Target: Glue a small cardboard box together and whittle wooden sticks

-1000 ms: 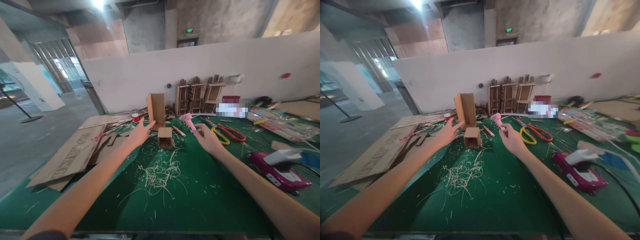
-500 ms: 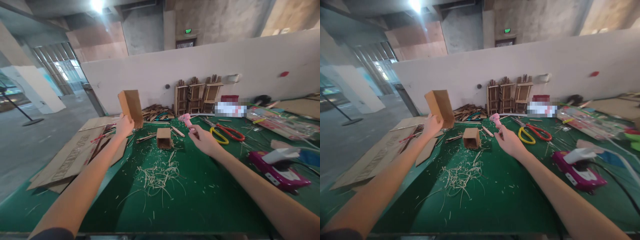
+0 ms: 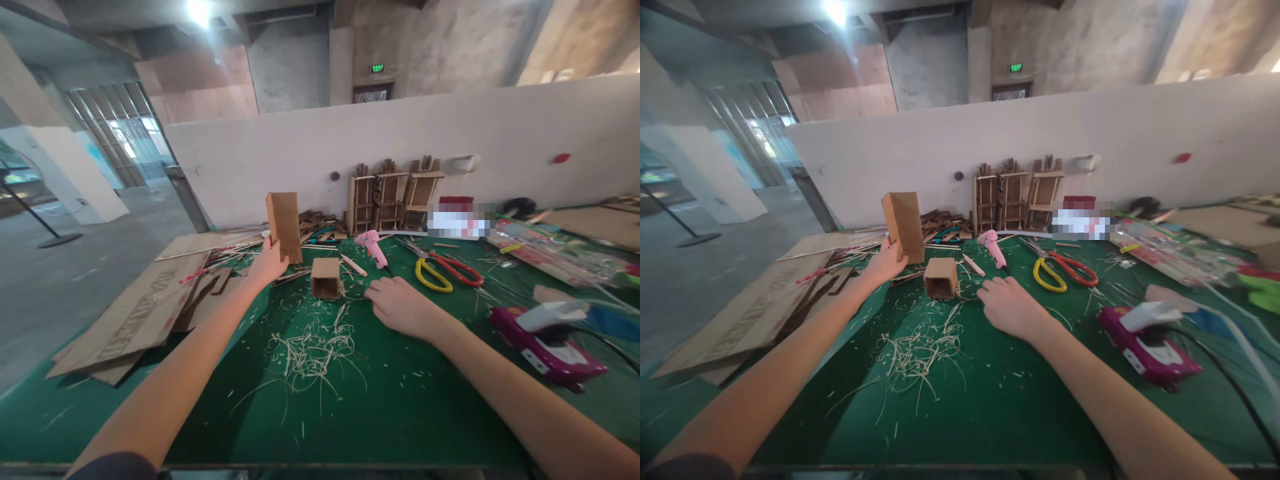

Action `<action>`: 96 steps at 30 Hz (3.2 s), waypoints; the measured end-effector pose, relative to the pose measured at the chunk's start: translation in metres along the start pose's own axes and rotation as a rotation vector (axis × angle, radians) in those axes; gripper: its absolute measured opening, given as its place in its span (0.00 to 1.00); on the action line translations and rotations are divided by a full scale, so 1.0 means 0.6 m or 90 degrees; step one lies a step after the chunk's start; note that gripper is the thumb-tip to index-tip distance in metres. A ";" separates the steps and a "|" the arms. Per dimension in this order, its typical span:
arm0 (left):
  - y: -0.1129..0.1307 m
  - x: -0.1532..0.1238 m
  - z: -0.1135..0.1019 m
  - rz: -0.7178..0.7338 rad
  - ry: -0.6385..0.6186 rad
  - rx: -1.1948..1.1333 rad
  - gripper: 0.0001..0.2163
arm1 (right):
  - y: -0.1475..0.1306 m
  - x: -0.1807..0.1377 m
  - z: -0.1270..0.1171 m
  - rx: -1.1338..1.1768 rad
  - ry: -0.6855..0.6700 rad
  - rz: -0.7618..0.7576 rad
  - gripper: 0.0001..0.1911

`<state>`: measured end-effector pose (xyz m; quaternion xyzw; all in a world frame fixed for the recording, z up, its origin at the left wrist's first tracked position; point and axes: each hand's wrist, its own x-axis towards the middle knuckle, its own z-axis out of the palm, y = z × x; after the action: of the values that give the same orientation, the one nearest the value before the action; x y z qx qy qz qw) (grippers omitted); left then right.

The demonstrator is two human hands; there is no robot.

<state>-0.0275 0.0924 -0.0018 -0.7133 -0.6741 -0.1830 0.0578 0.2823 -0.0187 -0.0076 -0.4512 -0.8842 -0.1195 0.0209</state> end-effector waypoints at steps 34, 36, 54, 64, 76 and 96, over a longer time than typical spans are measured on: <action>0.004 -0.119 -0.031 0.205 -0.002 -0.141 0.25 | 0.087 0.003 0.036 0.061 0.011 0.217 0.24; -0.014 -0.111 -0.026 0.216 -0.058 -0.085 0.21 | 0.078 0.005 0.038 0.065 0.022 0.200 0.25; -0.106 -0.082 -0.004 0.017 -0.072 0.054 0.25 | 0.092 0.006 0.055 0.050 -0.008 0.153 0.25; -0.209 -0.055 0.013 -0.008 -0.101 0.076 0.26 | 0.116 0.005 0.071 0.146 -0.037 0.160 0.26; -0.178 -0.068 -0.015 0.057 -0.015 0.048 0.20 | 0.122 0.006 0.066 0.150 -0.047 0.206 0.27; 0.018 -0.088 -0.134 0.054 0.105 -0.438 0.10 | 0.028 0.027 -0.028 0.490 0.355 0.093 0.23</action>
<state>-0.0327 0.0153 0.0563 -0.7009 -0.5360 -0.4539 -0.1241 0.2848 -0.0001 0.0144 -0.4220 -0.7909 0.1020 0.4313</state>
